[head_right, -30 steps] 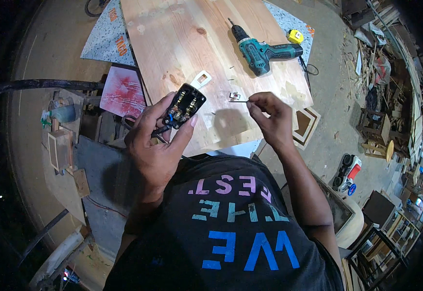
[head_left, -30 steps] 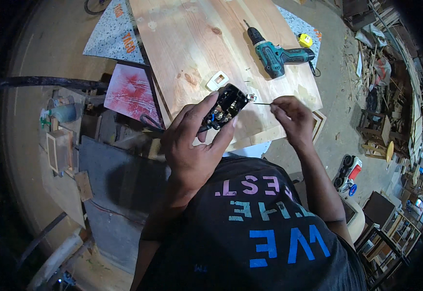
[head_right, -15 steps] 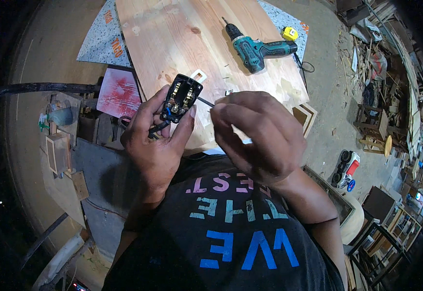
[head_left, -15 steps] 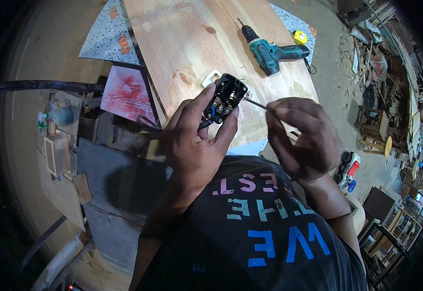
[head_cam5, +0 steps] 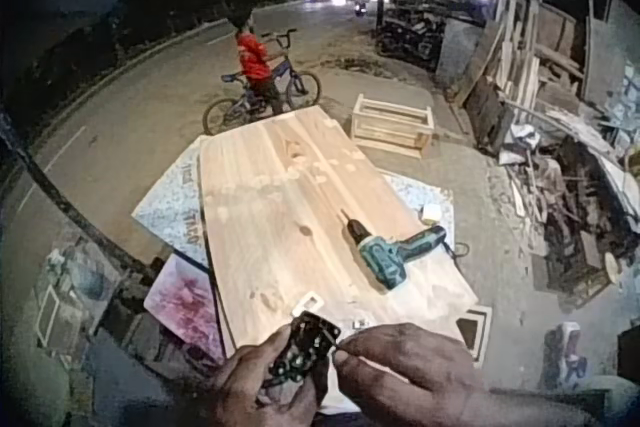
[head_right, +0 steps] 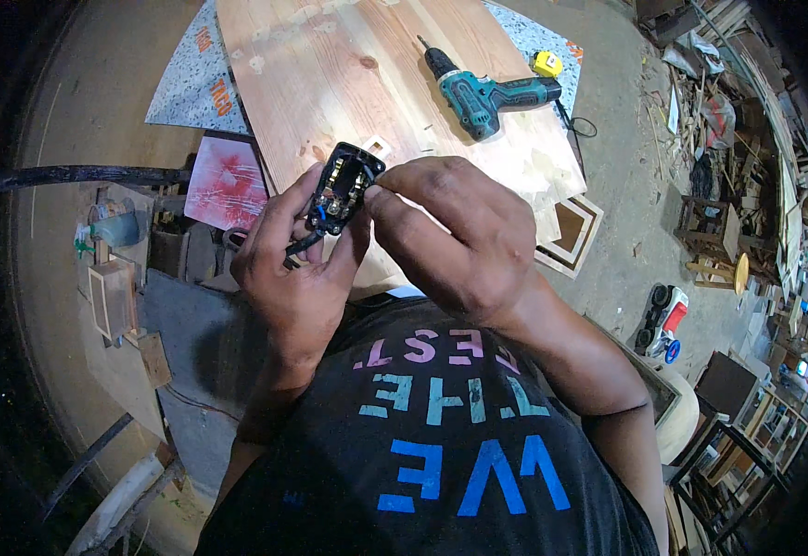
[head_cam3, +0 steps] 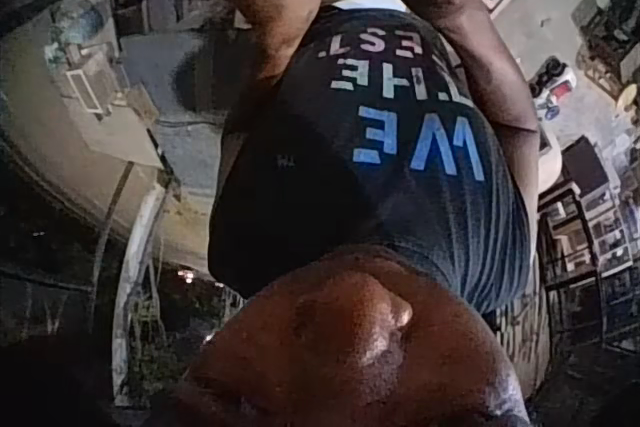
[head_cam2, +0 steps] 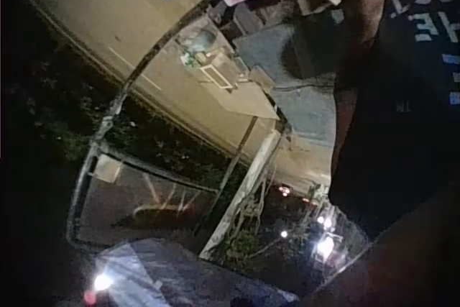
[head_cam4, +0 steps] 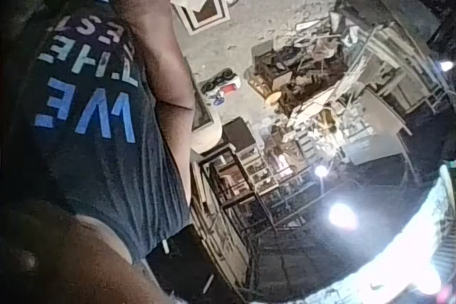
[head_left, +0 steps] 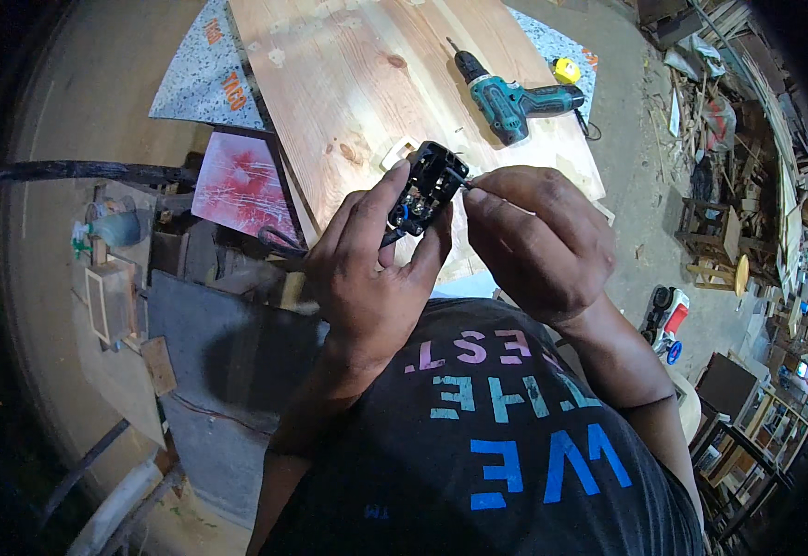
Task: The person assembles a small electrical component by hand, using a screwdriver to tighten screws on a black plastic housing. They handle a white plastic piece and a small metal screw, placing them on a wooden workbench. A cordless drill and other tools are visible on the table.
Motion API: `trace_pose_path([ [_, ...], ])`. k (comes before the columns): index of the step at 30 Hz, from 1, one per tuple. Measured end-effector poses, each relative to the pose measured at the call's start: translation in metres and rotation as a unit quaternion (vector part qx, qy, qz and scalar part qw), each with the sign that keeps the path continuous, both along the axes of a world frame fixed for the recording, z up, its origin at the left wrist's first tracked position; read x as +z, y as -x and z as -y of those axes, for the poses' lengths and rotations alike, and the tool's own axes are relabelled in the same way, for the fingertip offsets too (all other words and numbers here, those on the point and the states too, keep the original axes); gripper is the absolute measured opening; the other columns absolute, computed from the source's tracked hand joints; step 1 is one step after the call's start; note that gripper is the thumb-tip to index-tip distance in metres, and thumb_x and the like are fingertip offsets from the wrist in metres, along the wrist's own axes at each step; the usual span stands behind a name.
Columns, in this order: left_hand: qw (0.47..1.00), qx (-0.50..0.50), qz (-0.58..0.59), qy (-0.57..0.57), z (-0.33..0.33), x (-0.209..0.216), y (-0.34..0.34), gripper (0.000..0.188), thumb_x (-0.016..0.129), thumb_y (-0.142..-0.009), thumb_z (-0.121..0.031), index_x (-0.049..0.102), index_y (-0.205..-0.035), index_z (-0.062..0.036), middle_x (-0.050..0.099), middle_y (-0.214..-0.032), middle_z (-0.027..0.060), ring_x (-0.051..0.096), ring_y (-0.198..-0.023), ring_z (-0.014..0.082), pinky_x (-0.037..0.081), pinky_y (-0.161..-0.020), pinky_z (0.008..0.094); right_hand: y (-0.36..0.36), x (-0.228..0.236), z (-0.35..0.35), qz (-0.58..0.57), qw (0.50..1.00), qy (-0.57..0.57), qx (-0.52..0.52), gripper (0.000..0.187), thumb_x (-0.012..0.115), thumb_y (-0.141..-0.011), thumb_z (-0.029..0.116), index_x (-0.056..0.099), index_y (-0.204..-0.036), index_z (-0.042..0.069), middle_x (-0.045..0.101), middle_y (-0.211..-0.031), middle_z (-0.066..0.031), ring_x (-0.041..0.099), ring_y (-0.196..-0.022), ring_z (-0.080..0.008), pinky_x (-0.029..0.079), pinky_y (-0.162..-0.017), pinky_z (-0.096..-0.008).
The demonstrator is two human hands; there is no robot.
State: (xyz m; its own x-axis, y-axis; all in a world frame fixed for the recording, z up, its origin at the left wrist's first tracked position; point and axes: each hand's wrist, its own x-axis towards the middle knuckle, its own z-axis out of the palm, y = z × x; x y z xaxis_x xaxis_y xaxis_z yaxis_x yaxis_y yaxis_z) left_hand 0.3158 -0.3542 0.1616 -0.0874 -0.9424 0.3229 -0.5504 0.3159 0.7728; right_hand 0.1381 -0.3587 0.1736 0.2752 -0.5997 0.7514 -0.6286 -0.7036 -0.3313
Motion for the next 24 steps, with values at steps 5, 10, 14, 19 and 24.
trace_pose_path([
  [5,1.000,-0.001,-0.003,0.001,0.000,-0.001,0.001,0.051,0.084,-0.075,-0.005,0.067,-0.122,0.0010,0.070,-0.094,0.0149,0.074,-0.085,0.0257,0.061,-0.064,0.0341,0.001,0.004,-0.002,-0.016,1.000,-0.020,-0.001,0.026,0.080,-0.072,-0.005,0.072,-0.096,-0.001,0.071,-0.088,-0.0137,0.072,-0.077,-0.0262,0.059,-0.065,-0.0326],
  [10,0.999,0.002,0.025,-0.020,-0.001,0.008,0.002,0.055,0.083,-0.074,-0.003,0.065,-0.125,0.0000,0.070,-0.096,0.0151,0.074,-0.085,0.0255,0.061,-0.065,0.0341,-0.001,0.002,-0.004,0.009,0.999,-0.042,-0.017,0.027,0.080,-0.073,-0.006,0.070,-0.097,0.001,0.072,-0.091,-0.0136,0.073,-0.079,-0.0246,0.059,-0.065,-0.0314],
  [14,1.000,0.001,0.020,-0.010,-0.001,0.004,0.002,0.055,0.082,-0.074,-0.002,0.065,-0.126,-0.0004,0.070,-0.097,0.0150,0.074,-0.085,0.0247,0.061,-0.064,0.0333,-0.001,-0.002,-0.005,0.024,0.999,-0.039,-0.029,0.025,0.080,-0.073,0.001,0.069,-0.095,0.002,0.071,-0.091,-0.0121,0.072,-0.078,-0.0249,0.059,-0.064,-0.0317],
  [19,1.000,0.000,-0.003,0.004,-0.001,0.000,0.002,0.055,0.082,-0.073,-0.001,0.066,-0.125,-0.0002,0.070,-0.096,0.0146,0.074,-0.084,0.0238,0.061,-0.064,0.0323,-0.001,-0.002,-0.005,0.028,0.998,-0.043,-0.028,0.026,0.080,-0.073,0.000,0.068,-0.096,0.002,0.072,-0.092,-0.0126,0.073,-0.079,-0.0250,0.059,-0.065,-0.0317],
  [24,1.000,0.004,-0.009,-0.005,-0.001,0.001,0.001,0.054,0.083,-0.073,-0.002,0.066,-0.124,0.0004,0.070,-0.094,0.0146,0.074,-0.082,0.0212,0.061,-0.060,0.0304,0.002,0.001,-0.007,0.036,0.998,-0.053,-0.008,0.032,0.079,-0.073,-0.010,0.067,-0.101,0.001,0.073,-0.097,-0.0156,0.074,-0.084,-0.0251,0.060,-0.067,-0.0315],
])
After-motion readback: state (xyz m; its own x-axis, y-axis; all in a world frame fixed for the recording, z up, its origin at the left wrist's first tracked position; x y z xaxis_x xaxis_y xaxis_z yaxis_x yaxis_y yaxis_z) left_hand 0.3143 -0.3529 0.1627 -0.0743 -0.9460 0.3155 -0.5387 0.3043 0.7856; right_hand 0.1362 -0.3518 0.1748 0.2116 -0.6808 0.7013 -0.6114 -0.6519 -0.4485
